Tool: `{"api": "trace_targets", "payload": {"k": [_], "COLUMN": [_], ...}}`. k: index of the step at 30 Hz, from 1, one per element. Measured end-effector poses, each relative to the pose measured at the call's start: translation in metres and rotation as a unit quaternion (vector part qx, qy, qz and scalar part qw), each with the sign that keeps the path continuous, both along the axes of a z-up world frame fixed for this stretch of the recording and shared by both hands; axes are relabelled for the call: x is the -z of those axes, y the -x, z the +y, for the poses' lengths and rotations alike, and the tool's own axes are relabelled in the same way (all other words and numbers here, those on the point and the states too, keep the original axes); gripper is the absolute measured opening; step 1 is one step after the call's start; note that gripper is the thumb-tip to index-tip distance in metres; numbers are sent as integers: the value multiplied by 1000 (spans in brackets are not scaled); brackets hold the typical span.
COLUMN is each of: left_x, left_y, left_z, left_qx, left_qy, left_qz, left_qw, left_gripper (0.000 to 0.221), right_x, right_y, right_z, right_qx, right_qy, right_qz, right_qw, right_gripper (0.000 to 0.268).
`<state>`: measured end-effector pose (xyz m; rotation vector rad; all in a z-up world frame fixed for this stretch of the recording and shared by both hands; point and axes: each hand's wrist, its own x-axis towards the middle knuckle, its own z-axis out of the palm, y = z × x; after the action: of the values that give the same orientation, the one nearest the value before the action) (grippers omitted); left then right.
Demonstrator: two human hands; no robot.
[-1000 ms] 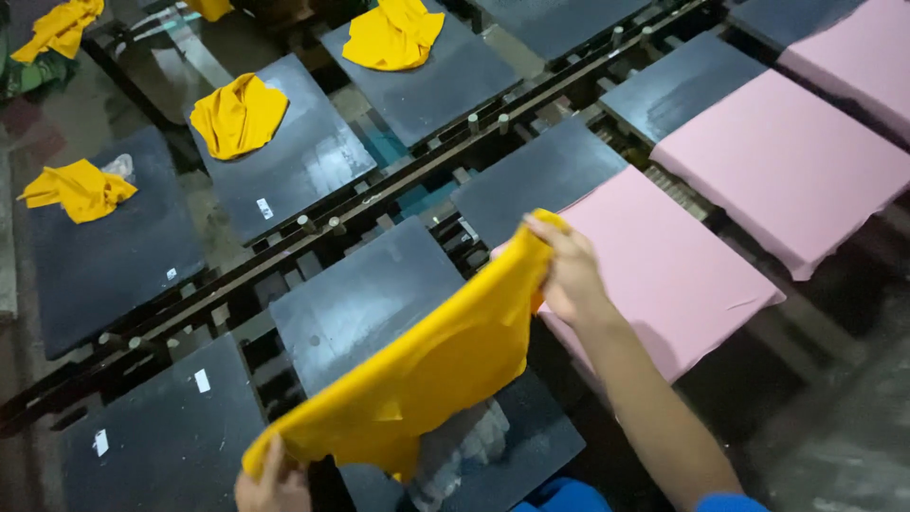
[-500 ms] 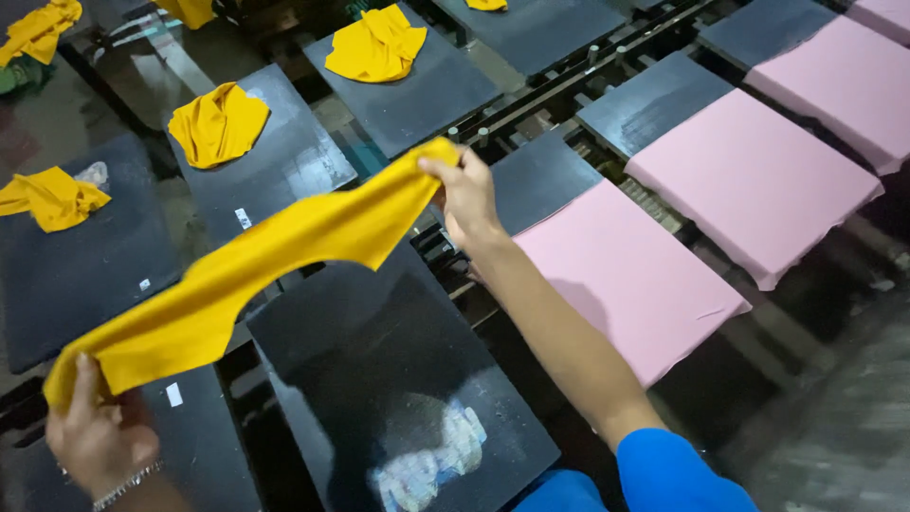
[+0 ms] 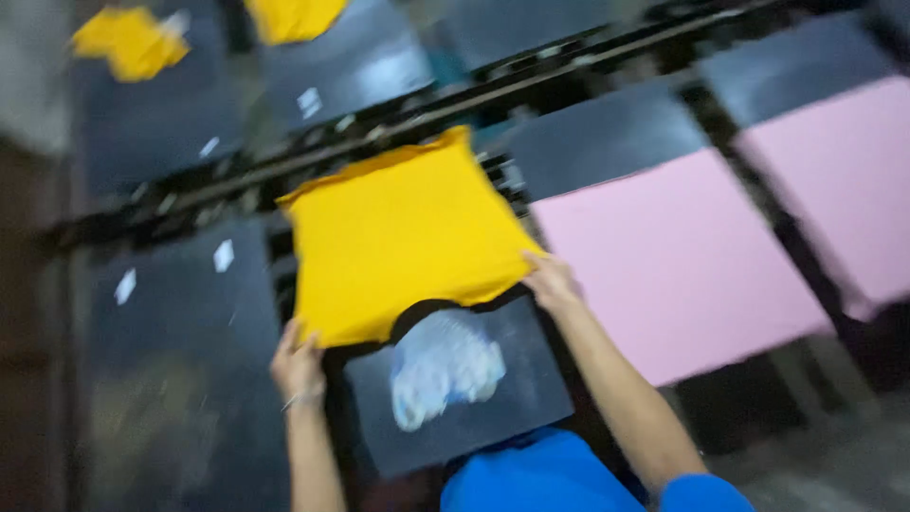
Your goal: Placing and smoothing fabric pieces onto printing boards in preparation for screen printing.
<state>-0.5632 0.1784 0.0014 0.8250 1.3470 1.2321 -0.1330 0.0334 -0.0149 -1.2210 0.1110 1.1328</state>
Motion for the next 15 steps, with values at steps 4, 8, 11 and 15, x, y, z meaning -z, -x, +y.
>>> {"api": "trace_targets", "payload": {"k": [4,8,11,15], "left_x": [36,-9,-27,-24], "left_y": [18,31,45,72], "left_z": [-34,-85,-116,-150], "left_qx": [15,29,44,51], "left_qy": [93,116,131,129], "left_qz": [21,45,42,39], "left_qw": [995,992,990,990], "left_gripper": [53,55,56,55], "right_x": [-3,-3,6,1], "right_y": [5,15,18,35], "right_z": [-63,-103,-140,-187], "right_qx": [-90,-133,20,20], "right_qy": [139,223,146,150], "right_qz": [-154,-285,-98,-98], "right_qw": [974,923,984,984], "right_gripper": [32,37,57,55]}}
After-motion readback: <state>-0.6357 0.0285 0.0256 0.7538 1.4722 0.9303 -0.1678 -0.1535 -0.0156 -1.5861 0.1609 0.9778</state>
